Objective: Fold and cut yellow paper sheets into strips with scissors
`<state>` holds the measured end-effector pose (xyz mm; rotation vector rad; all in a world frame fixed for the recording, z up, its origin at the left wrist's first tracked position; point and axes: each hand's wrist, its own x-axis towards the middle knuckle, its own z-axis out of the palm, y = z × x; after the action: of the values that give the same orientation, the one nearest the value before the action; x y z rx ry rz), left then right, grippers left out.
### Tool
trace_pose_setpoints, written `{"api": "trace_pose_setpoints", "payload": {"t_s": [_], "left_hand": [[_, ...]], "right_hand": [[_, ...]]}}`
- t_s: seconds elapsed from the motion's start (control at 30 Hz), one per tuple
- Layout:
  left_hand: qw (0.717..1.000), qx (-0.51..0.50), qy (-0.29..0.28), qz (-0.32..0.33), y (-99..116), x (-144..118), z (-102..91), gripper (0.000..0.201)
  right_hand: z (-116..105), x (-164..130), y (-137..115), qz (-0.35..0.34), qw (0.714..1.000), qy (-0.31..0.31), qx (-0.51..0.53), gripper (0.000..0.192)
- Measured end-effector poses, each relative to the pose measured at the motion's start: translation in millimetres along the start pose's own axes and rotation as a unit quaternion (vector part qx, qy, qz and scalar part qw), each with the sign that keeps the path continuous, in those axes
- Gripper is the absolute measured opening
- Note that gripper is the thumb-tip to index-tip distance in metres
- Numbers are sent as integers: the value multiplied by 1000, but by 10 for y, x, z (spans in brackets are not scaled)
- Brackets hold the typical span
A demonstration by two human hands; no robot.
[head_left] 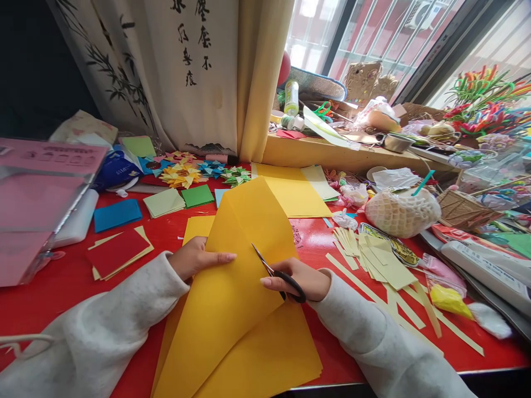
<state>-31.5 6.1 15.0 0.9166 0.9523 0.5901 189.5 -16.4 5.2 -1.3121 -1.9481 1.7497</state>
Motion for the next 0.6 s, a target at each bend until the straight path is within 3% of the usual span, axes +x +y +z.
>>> {"api": "trace_pose_setpoints", "payload": {"t_s": [0.23,0.6], "left_hand": [[1000,16,10,15,-16,0,7,26],[998,3,59,-6,94,-92,160,34]], "right_hand": [[8,0,-13,-3,1000,9,-17,41],[31,-25,-35,-9,999,15,-30,41]]}}
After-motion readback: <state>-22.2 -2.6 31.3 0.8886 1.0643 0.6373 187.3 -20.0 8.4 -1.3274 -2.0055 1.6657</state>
